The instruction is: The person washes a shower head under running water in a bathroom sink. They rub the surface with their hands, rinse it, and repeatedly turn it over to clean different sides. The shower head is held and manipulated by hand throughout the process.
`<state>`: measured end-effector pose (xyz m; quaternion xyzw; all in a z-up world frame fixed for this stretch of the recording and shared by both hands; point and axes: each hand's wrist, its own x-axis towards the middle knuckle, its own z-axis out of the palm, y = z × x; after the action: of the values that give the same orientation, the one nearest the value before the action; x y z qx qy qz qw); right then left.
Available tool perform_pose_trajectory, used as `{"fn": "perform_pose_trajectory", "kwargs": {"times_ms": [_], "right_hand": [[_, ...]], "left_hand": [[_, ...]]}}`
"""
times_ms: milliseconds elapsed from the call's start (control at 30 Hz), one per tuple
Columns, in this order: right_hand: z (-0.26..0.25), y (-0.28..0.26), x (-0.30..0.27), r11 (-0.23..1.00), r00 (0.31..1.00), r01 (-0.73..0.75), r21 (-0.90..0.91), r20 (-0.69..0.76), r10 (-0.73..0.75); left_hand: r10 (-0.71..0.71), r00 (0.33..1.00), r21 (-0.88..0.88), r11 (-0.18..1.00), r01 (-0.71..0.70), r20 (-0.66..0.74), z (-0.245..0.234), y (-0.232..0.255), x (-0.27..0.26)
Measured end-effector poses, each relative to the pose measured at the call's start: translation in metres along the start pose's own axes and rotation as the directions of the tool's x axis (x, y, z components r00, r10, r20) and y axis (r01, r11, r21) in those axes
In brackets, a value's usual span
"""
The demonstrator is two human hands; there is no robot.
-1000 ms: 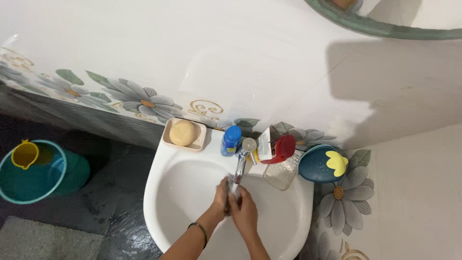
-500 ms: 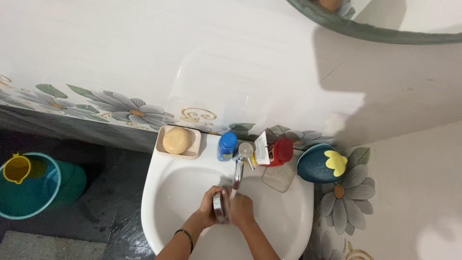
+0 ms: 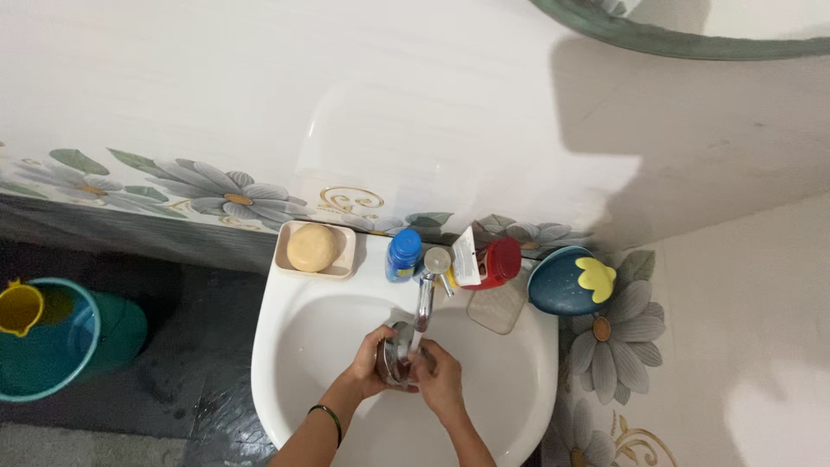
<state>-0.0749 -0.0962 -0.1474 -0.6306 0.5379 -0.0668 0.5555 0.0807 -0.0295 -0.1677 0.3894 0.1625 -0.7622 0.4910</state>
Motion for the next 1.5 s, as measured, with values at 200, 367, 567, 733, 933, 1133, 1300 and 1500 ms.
{"fn": "perform_pose_trajectory", "kwargs": {"times_ms": [200, 367, 567, 733, 933, 1133, 1300, 1500], "right_hand": [[-0.044, -0.07, -0.038, 0.86, 0.922, 0.217, -0.462, -0.192, -0.335], [-0.054, -0.123, -0.03, 0.732, 0.828, 0.296, -0.614, -0.217, -0.517], [-0.043, -0.149, -0.01, 0.7, 0.84, 0.295, -0.651, -0.173, -0.515], [-0.025, -0.144, -0.002, 0.698, 0.88, 0.22, -0.681, -0.171, -0.444], [-0.019, -0.109, -0.03, 0.639, 0.741, 0.442, -0.629, -0.145, -0.655], [0.016, -0.065, -0.062, 0.645, 0.715, 0.671, -0.365, 0.091, -0.693], [0.028, -0.062, -0.057, 0.817, 0.842, 0.532, -0.221, 0.036, -0.538], [0.025, -0.101, -0.048, 0.705, 0.836, 0.549, -0.449, 0.304, -0.458]], "left_hand": [[0.126, 0.992, 0.115, 0.986, -0.124, -0.018, -0.022, -0.02, 0.032], [0.312, 0.95, 0.398, 0.875, -0.277, -0.027, -0.038, -0.027, 0.039], [0.153, 0.972, 0.252, 0.962, -0.105, -0.18, -0.028, -0.026, -0.02], [0.187, 0.982, 0.148, 0.973, -0.18, -0.038, -0.018, -0.027, -0.057], [0.249, 0.965, 0.192, 0.954, -0.231, -0.077, -0.015, -0.014, -0.075], [0.416, 0.896, 0.122, 0.892, -0.435, 0.152, -0.027, -0.008, -0.086], [0.414, 0.895, 0.188, 0.878, -0.441, 0.163, -0.034, -0.018, -0.098], [0.405, 0.913, 0.191, 0.902, -0.388, -0.056, -0.045, -0.017, -0.106]]}}
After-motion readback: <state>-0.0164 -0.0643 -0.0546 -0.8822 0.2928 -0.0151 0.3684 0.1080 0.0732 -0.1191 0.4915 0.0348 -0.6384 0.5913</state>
